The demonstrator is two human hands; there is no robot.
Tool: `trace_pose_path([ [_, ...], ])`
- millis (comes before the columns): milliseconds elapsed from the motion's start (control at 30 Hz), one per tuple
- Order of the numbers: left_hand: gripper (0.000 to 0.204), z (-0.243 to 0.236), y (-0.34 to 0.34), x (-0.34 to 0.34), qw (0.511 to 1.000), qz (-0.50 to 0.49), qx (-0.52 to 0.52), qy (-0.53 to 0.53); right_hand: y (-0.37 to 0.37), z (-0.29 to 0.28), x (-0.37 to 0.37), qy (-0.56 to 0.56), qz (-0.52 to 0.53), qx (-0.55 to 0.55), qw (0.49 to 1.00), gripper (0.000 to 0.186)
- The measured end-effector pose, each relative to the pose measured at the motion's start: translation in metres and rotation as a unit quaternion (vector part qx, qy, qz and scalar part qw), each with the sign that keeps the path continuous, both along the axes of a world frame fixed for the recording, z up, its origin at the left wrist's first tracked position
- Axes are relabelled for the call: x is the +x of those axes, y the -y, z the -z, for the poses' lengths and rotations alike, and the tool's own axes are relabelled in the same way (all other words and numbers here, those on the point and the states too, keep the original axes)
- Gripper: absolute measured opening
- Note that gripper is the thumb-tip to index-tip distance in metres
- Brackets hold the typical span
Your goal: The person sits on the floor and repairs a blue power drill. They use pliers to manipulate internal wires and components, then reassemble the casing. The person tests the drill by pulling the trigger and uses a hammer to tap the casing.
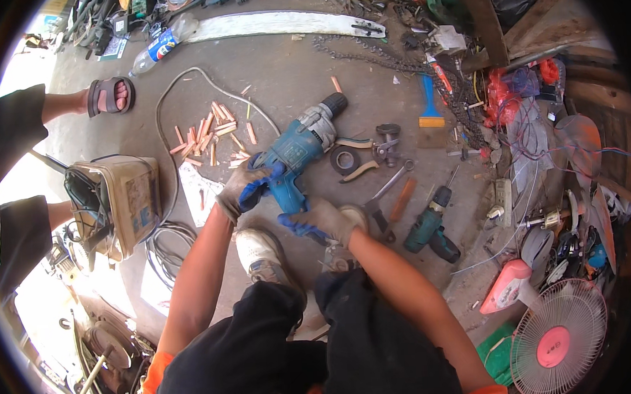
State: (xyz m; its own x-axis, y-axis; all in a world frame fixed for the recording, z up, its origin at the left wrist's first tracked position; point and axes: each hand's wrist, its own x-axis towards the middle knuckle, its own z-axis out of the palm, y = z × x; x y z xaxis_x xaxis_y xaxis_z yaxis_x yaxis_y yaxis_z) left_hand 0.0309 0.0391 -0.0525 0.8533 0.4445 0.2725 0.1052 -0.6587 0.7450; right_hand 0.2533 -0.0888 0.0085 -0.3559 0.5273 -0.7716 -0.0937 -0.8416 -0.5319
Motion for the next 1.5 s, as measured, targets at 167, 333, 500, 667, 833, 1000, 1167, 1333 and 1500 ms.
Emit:
trace_pose_path([
  [167, 0.020, -0.001, 0.003, 0.008, 0.998, -0.057, -0.020, 0.002, 0.005, 0.013, -0.005, -0.107, 0.118, -0.005, 0.987, 0.041],
  [333, 0.025, -0.006, 0.007, 0.010, 0.796, -0.159, -0.583, -0.032, -0.001, 0.002, -0.002, -0.023, 0.054, 0.012, 0.998, 0.038],
  [500, 0.062, -0.034, -0.019, -0.008, 0.738, -0.090, -0.665, -0.074, -0.004, -0.028, 0.004, 0.022, -0.041, 0.074, 0.996, 0.039],
  [667, 0.066, -0.040, 0.013, -0.028, 0.742, -0.094, -0.662, 0.053, -0.033, -0.076, 0.027, 0.101, -0.232, 0.158, 0.955, 0.059],
  [833, 0.055, -0.164, -0.007, -0.055, 0.940, -0.167, -0.283, 0.090, -0.066, -0.133, 0.005, 0.236, -0.303, 0.305, 0.871, 0.076],
  [1000, 0.022, -0.318, 0.010, -0.108, 0.827, -0.318, -0.402, 0.231, -0.097, -0.203, -0.031, 0.156, -0.063, 0.576, 0.800, 0.055],
  [1167, 0.042, -0.427, 0.060, -0.156, 0.773, -0.415, -0.361, 0.315, -0.063, -0.198, -0.023, 0.077, -0.002, 0.726, 0.684, 0.028],
  [1333, 0.047, -0.454, 0.136, -0.194, 0.768, -0.550, -0.187, 0.269, -0.033, -0.080, -0.103, 0.225, -0.473, 0.530, 0.667, 0.033],
  [1500, 0.043, -0.464, 0.169, -0.192, 0.636, -0.685, -0.214, 0.283, 0.000, -0.037, -0.235, 0.125, -0.529, 0.619, 0.567, 0.056],
])
